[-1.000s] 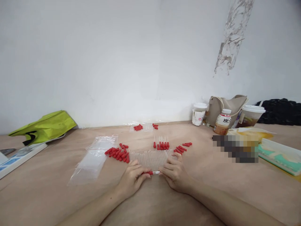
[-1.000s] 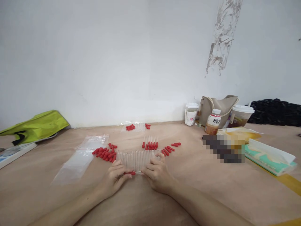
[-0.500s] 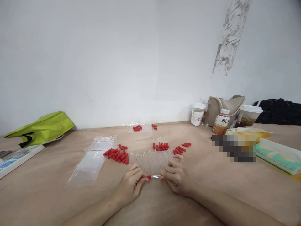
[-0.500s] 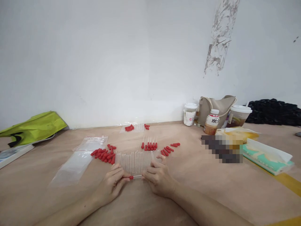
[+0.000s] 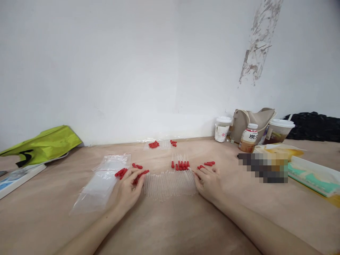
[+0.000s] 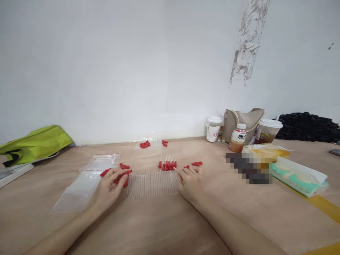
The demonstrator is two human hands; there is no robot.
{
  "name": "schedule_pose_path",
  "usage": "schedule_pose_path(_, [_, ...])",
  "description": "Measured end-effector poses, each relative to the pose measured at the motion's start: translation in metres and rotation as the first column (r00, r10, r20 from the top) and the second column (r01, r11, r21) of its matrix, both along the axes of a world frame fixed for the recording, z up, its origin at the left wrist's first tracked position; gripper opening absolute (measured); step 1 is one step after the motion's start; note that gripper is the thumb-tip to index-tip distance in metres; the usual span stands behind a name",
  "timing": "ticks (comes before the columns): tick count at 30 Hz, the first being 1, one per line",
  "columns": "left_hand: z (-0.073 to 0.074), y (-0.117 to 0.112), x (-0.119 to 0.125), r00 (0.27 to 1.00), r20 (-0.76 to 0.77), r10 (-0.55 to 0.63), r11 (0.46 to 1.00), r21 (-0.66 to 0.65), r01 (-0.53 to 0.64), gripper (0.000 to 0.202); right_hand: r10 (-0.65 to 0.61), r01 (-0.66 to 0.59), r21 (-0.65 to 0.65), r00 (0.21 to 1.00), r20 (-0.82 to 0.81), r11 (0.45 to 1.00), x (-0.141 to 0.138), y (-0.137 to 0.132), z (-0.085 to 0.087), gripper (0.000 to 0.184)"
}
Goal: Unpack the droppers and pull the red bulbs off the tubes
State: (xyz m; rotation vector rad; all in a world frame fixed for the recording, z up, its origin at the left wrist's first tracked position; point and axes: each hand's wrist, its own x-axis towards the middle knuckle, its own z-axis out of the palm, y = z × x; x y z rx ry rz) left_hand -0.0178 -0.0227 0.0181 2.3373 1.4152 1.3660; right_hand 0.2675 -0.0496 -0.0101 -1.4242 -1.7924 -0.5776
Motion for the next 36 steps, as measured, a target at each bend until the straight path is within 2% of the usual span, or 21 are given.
schedule_pose_path(4, [0.014,0.020,-0.022,0.990,0.045,0.132,0.989,-0.075,-0.128,0.027,-0.034,0.037,-0.036,0.997,0.072,0.999,-0.002,0.001,-0.004,0.022])
schedule_pose_path(6, [0.020,0.029,-0.033,0.980,0.021,0.198,0.976,-0.098,-0.195,0.030,-0.030,0.036,-0.066,0.995,0.094,0.997,-0.003,0.001,-0.005,0.021])
schedule_pose_path(8, [0.025,0.035,-0.040,0.970,-0.046,0.239,0.964,-0.105,-0.243,0.033,-0.007,0.019,-0.099,0.993,0.114,0.995,-0.005,0.000,-0.004,0.020])
schedule_pose_path(12, [0.031,0.042,-0.045,0.943,-0.245,0.226,0.960,-0.110,-0.259,0.028,0.044,-0.023,-0.147,0.990,0.137,0.989,-0.007,-0.002,-0.002,0.021])
schedule_pose_path(18, [0.038,0.048,-0.035,0.891,-0.434,0.133,0.970,-0.127,-0.207,0.019,0.104,-0.077,-0.186,0.984,0.141,0.980,-0.007,-0.005,-0.003,0.024])
schedule_pose_path(25, [0.034,0.051,-0.031,0.849,-0.500,0.171,0.957,-0.121,-0.265,0.026,0.122,-0.099,-0.175,0.985,0.123,0.980,-0.005,-0.004,-0.004,0.020])
schedule_pose_path(29, [0.039,0.054,-0.029,0.852,-0.486,0.197,0.958,-0.088,-0.272,0.032,0.133,-0.113,-0.149,0.983,0.128,0.982,-0.003,-0.003,-0.006,0.020])
schedule_pose_path(32, [0.046,0.053,-0.016,0.855,-0.480,0.197,0.962,-0.073,-0.263,0.026,0.119,-0.098,-0.148,0.983,0.140,0.984,-0.002,-0.002,-0.007,0.020])
schedule_pose_path(36, [0.049,0.053,0.023,0.865,-0.485,0.130,0.972,-0.111,-0.208,0.018,0.103,-0.082,-0.170,0.988,0.117,0.982,0.000,-0.002,-0.007,0.020])
